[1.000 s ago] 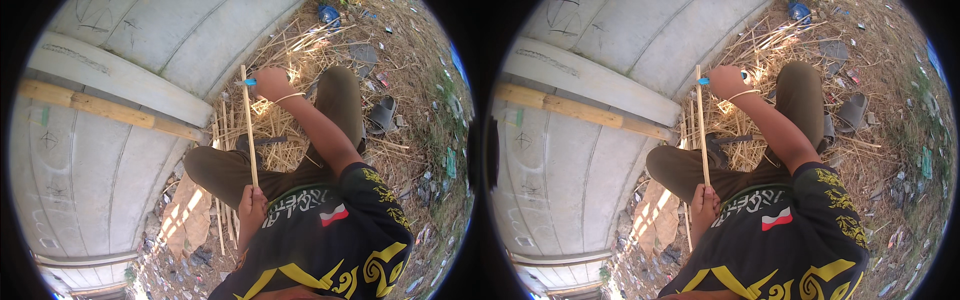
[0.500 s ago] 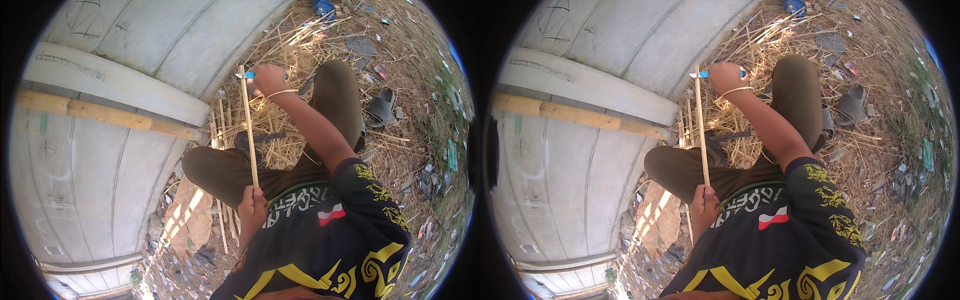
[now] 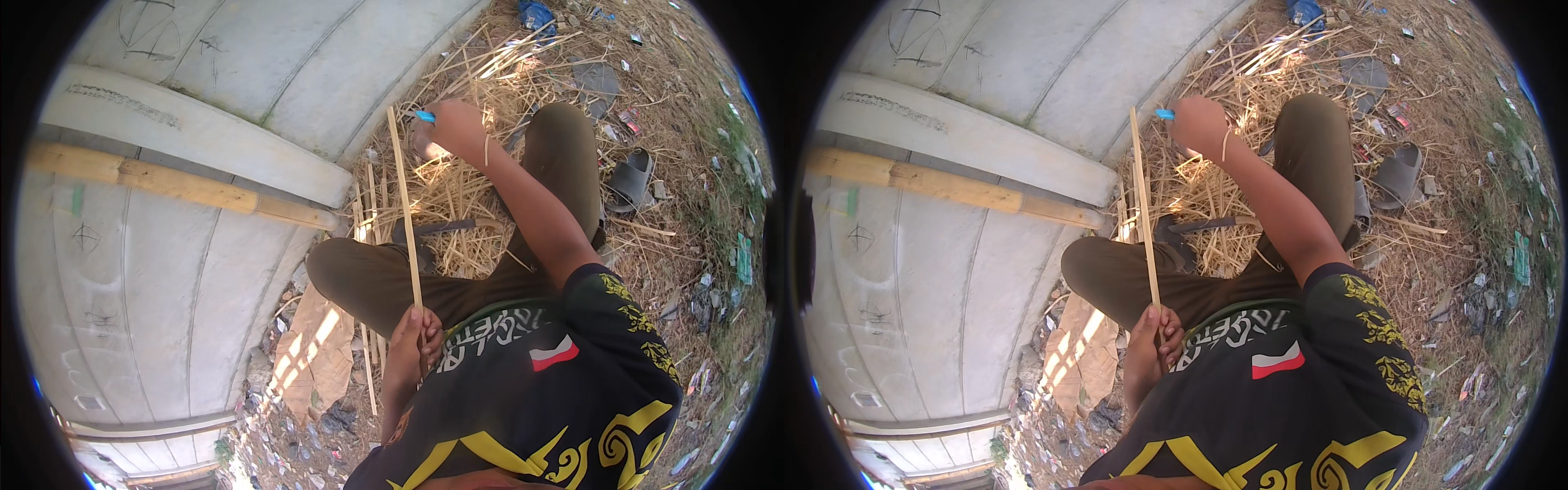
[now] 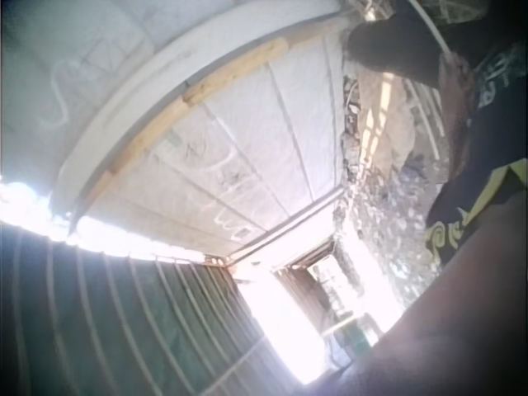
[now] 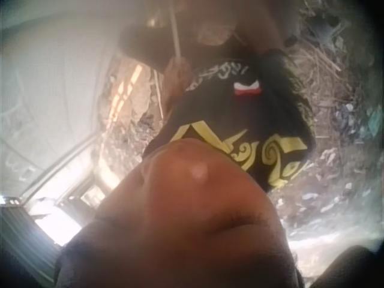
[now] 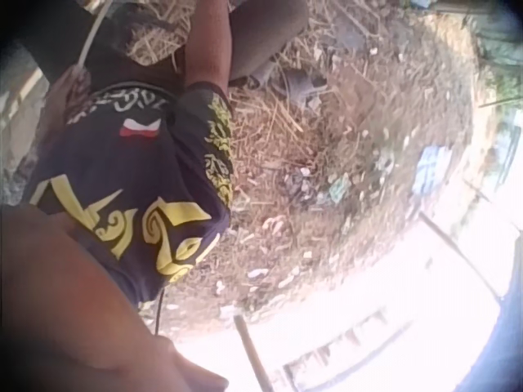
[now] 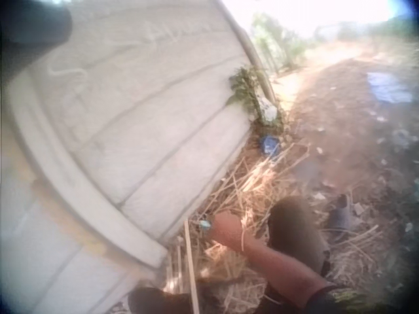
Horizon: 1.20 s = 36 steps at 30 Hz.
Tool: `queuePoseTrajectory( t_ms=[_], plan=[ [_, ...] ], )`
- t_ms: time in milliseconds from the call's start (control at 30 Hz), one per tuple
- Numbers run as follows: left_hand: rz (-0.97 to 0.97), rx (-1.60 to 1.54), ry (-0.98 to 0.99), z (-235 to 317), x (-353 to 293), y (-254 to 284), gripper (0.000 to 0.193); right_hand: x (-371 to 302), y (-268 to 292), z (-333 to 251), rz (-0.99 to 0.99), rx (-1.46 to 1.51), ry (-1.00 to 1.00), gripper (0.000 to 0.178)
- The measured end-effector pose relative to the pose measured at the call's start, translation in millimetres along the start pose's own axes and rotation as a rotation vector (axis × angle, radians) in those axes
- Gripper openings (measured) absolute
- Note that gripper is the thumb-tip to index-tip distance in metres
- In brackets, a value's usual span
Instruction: The person sits on the ground and uses a knife to shave the surface of a long bamboo stick. They hold the stick with their left hand and scrape the blade along its length with their right hand, creating thin shavings that fall onto the ground.
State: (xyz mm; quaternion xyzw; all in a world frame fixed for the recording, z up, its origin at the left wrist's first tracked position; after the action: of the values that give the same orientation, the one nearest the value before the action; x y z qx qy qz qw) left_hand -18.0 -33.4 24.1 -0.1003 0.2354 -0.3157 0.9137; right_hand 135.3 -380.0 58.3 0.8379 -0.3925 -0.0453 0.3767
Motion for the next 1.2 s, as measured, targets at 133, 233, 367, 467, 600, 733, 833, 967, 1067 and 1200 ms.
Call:
queuePoseTrajectory(
  t_ms=[133, 233, 367, 467, 600, 733, 833, 967, 1067, 1200],
  plan=[
    [0.008, 0.020, 0.021, 0.4, 6.3, 0.5, 0.033, -14.9, -13.9, -27.7, 0.048, -0.126, 0.183, 0.015],
    [0.022, 0.104, 0.004, 2.0, 8.5, -1.3, 0.034, -17.4, -19.2, -30.6, 0.067, -0.138, 0.227, 0.012],
    [0.018, 0.314, -0.117, -6.2, 11.6, 5.1, 0.035, -13.9, -25.2, -24.6, 0.006, -0.194, 0.115, 0.014],
    [0.034, 0.517, -0.148, -5.4, 6.6, 1.1, 0.036, -3.6, -21.9, -5.0, -0.022, -0.197, 0.018, 0.013],
    [0.038, 0.676, -0.183, -5.4, -4.6, 0.9, 0.036, 19.2, -6.8, 31.1, 0.022, -0.210, -0.117, 0.014],
    [0.115, 0.500, -0.109, -1.3, -6.5, 2.4, 0.034, 18.8, 18.7, 53.5, 0.097, -0.022, -0.305, 0.019],
    [0.085, 0.454, -0.109, -9.6, 1.6, 5.7, 0.033, 15.7, 18.4, 35.3, 0.089, 0.075, -0.191, 0.021],
    [0.118, 0.474, -0.164, -2.6, 6.7, 4.1, 0.034, -6.6, 2.8, -11.5, -0.009, -0.015, 0.139, 0.015],
    [0.155, 0.573, -0.177, -0.4, 6.5, 7.5, 0.035, -9.1, -21.6, -13.6, -0.072, -0.108, 0.165, 0.017],
    [0.190, 0.918, -0.285, 4.2, 3.6, 14.6, 0.039, -3.8, -35.3, -10.3, -0.075, -0.194, 0.125, 0.011]
  ],
)
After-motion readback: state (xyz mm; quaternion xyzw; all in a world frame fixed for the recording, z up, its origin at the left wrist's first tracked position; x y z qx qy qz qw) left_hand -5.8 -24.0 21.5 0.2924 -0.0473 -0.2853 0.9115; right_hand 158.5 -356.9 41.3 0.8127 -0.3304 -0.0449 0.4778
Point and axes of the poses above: each hand's wrist, its own x-axis towards the middle knuckle, its own y-axis out of the back of the hand, z = x × y, the point moved 9 cm from there along x, towards the middle knuckle, and after that the axes turned 10 degrees about -y, right-handed, at the moved point
